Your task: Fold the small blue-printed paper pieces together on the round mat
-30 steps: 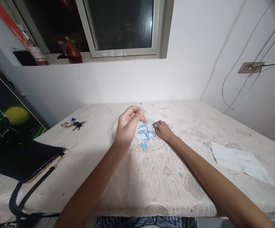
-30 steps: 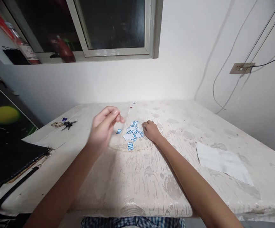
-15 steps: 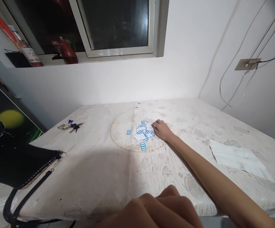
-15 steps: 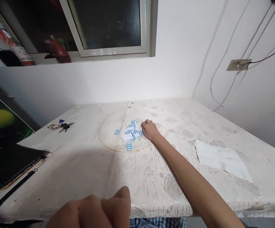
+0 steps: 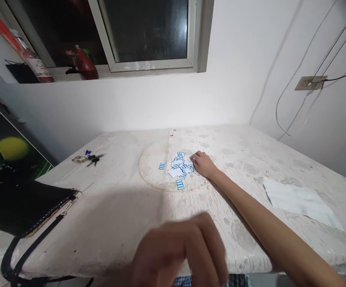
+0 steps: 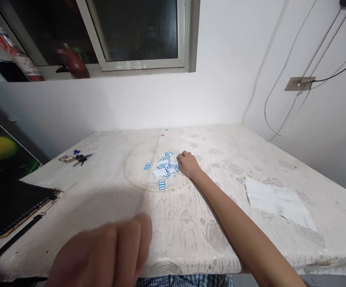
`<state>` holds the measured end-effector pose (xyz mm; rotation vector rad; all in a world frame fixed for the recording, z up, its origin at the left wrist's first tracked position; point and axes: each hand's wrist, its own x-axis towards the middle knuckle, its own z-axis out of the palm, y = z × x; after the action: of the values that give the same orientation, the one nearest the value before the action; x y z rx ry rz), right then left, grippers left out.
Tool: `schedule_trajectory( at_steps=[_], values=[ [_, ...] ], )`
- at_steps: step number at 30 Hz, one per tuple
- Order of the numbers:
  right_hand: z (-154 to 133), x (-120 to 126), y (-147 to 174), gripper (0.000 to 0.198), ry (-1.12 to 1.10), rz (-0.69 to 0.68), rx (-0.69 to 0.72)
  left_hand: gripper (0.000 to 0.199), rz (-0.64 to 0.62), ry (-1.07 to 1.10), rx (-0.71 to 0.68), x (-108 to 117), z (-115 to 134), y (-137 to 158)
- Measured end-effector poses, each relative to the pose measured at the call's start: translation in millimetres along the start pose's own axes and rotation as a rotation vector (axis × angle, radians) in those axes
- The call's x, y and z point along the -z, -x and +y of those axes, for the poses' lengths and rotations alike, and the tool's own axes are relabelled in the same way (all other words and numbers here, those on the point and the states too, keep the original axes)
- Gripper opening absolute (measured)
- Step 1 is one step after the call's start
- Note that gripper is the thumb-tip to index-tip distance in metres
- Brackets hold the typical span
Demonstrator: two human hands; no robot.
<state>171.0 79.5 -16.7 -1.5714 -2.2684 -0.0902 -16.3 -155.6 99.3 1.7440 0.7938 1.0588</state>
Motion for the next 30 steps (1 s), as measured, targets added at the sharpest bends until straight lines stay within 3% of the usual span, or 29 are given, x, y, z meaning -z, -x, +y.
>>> schedule_trajectory(
  at_steps=[3,7,12,15,18,20,23,26,30],
  values=[
    [0,0,1,0.03,-0.005,0.009,0.001,0.023,0.078,0.108,0.073,8,-3,-28],
    [-1,0,1,0.03,-0.015,0.017,0.005,0.018,0.144,0.016,0.169,15,-14,-42],
    [-1,-1,1,0.029,-0.023,0.024,0.001,0.023,0.145,-0.059,0.094,12,-15,-38],
    [0,-2,0,0.029,-0.021,0.024,0.002,0.029,0.206,-0.257,0.046,17,-21,-52],
    [1,-2,-1,0.028,-0.015,0.023,0.005,0.026,0.376,-0.595,-0.071,38,-51,-87],
    [2,-2,-2,0.027,-0.013,0.026,0.007,0.022,0.366,-0.835,-0.129,58,-83,-114],
    [3,-2,-2,0.027,-0.018,0.033,0.007,0.022,0.289,-1.108,-0.041,89,-136,-145],
    [3,-3,-1,0.028,-0.028,0.037,0.004,0.027,0.325,-1.16,0.011,109,-171,-151],
    [3,-5,-1,0.029,-0.037,0.041,0.002,0.03,0.425,-1.27,0.043,117,-183,-141]
  ],
)
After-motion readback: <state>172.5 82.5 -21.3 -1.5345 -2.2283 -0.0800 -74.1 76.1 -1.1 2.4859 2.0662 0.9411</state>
